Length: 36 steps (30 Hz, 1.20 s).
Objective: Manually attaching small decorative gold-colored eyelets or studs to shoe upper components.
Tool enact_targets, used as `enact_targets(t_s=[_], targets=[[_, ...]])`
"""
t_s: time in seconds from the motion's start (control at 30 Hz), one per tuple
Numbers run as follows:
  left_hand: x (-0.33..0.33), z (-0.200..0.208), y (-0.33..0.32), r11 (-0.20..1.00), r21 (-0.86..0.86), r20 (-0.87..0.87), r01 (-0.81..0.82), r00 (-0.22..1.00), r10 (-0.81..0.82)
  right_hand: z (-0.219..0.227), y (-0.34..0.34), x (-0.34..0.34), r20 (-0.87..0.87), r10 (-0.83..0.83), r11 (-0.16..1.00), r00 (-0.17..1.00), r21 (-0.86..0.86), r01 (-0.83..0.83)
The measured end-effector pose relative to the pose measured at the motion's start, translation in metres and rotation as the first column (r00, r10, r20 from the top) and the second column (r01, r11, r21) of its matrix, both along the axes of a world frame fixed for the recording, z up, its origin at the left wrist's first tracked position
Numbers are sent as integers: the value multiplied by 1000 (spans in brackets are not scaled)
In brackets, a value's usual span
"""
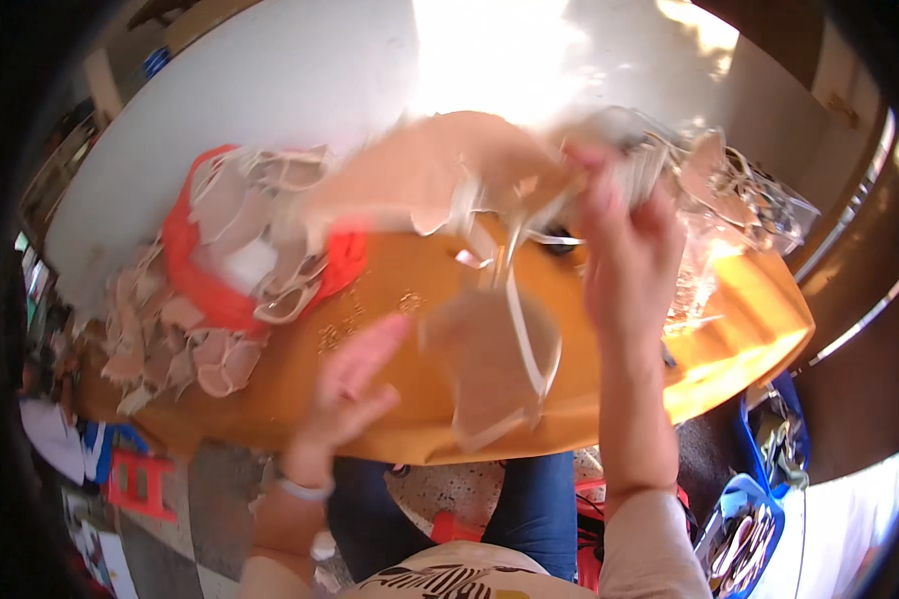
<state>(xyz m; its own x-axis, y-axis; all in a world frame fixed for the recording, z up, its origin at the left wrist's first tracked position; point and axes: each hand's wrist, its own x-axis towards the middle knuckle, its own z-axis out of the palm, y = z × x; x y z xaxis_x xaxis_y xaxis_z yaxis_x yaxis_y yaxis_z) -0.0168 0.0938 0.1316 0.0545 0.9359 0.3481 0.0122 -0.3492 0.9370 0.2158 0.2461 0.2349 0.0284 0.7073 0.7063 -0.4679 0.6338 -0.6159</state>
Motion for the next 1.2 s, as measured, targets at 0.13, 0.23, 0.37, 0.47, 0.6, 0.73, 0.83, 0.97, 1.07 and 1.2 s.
enact_targets(t_s=[0.13, 0.23, 0.37, 0.47, 0.6, 0.73, 0.83, 0.97, 1.07, 1.2], targets=[[40, -57, -55, 995, 10, 276, 100, 956, -98, -82, -89, -28, 306, 138, 983, 942, 74, -168], [49, -73, -93, 1000, 29, 590, -6, 807, -13, -134, -124, -43, 480, 288, 910, 829, 133, -393], [16, -128, -143, 940, -294, 754, -174, 562, 340, -154, -130, -54, 500, 630, 678, 595, 20, -735], [15, -114, -144, 691, -591, 499, -416, 486, 718, -173, -95, -78, 632, 396, 918, 666, -279, -281], [15, -127, -144, 707, -567, 514, -423, 489, 705, -195, -39, -133, 821, 105, 994, 561, -83, -65], [15, -139, -139, 746, -524, 602, -412, 440, 666, -192, -30, -179, 867, 92, 991, 489, -34, -127], [14, -139, -134, 797, -443, 650, -411, 465, 601, -190, -29, -198, 908, 36, 986, 417, 36, -164], [15, -134, -129, 818, -416, 672, -397, 472, 571, -186, -36, -212, 973, -41, 994, 225, 62, -88], [16, -130, -126, 801, -436, 631, -411, 495, 597, -185, -32, -217, 986, -56, 995, 160, 68, -72], [14, -136, -122, 798, -430, 649, -422, 469, 599, -188, -27, -214, 985, -94, 990, 146, 108, -91]])
